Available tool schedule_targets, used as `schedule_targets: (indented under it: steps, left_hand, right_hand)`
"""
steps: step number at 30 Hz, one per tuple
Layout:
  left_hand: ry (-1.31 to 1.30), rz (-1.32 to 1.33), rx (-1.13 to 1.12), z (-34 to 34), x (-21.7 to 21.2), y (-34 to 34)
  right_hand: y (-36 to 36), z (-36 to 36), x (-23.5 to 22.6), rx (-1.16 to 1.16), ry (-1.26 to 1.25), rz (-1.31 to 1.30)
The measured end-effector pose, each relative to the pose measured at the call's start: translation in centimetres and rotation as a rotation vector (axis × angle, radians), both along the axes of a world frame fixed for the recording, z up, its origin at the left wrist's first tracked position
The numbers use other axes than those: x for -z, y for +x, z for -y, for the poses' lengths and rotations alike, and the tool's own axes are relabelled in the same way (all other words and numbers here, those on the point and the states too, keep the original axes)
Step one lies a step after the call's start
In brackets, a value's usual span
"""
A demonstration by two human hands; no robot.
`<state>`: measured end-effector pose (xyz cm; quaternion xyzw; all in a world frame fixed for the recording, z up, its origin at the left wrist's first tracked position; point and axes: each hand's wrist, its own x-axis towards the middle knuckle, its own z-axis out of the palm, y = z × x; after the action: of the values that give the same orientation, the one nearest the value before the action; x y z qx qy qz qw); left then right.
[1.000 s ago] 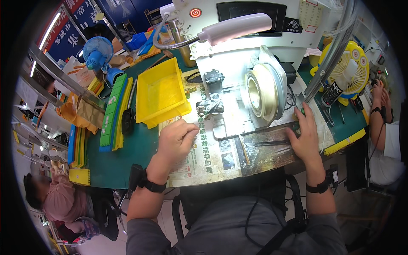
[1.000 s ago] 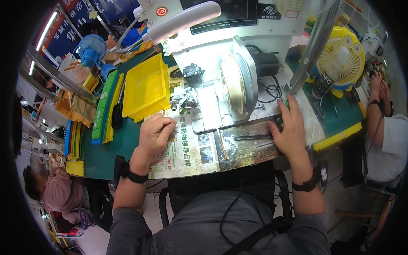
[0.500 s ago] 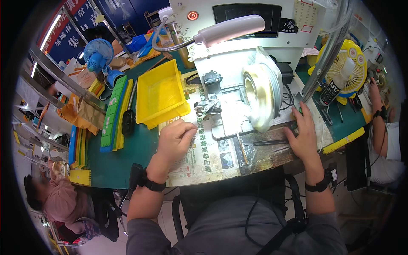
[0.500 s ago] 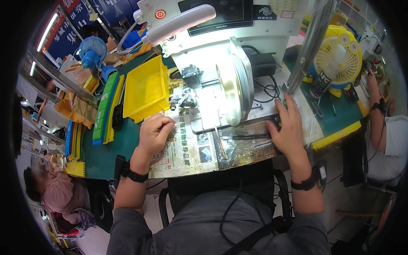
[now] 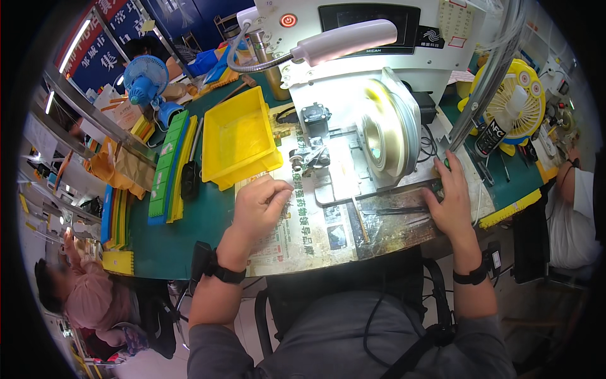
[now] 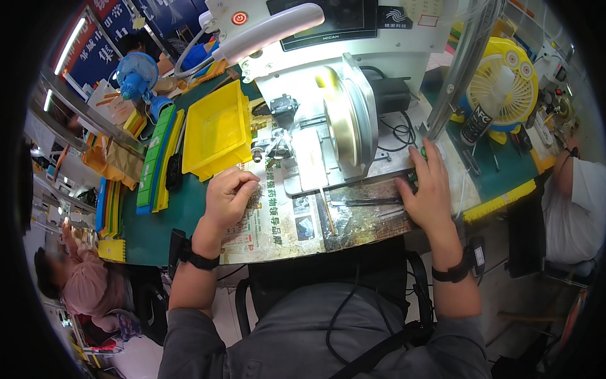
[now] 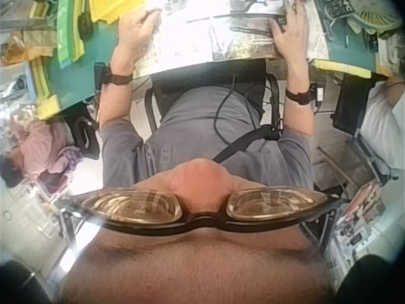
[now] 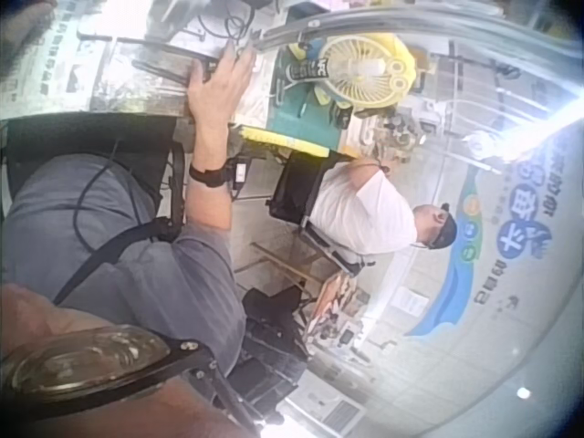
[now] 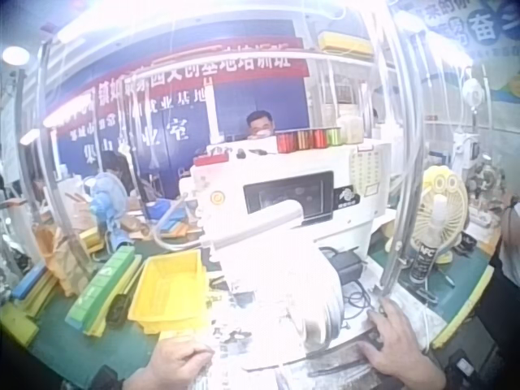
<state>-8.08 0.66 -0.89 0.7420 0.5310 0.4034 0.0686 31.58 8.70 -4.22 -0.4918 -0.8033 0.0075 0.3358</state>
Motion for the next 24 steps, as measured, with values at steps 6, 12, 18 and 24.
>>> schedule_targets:
  steps: [6, 12, 18, 24]
  left_hand:
    - [-0.018, 0.009, -0.001, 0.02, -0.07, -0.04]
    - [-0.022, 0.008, -0.002, -0.04, 0.05, -0.12]
    - [-0.033, 0.016, -0.013, -0.03, -0.07, 0.06]
    - [-0.024, 0.02, -0.015, -0.14, 0.2, -0.14]
  right_hand:
    - [0.05, -0.03, 0.08, -0.001, 0.004, 0.001]
    - [0.04, 0.02, -0.03, -0.002, 0.003, -0.004]
    - [0.03, 0.1, -0.17, -0.002, 0.006, -0.011]
    - [0.04, 0.09, -0.2, -0.009, 0.012, -0.017]
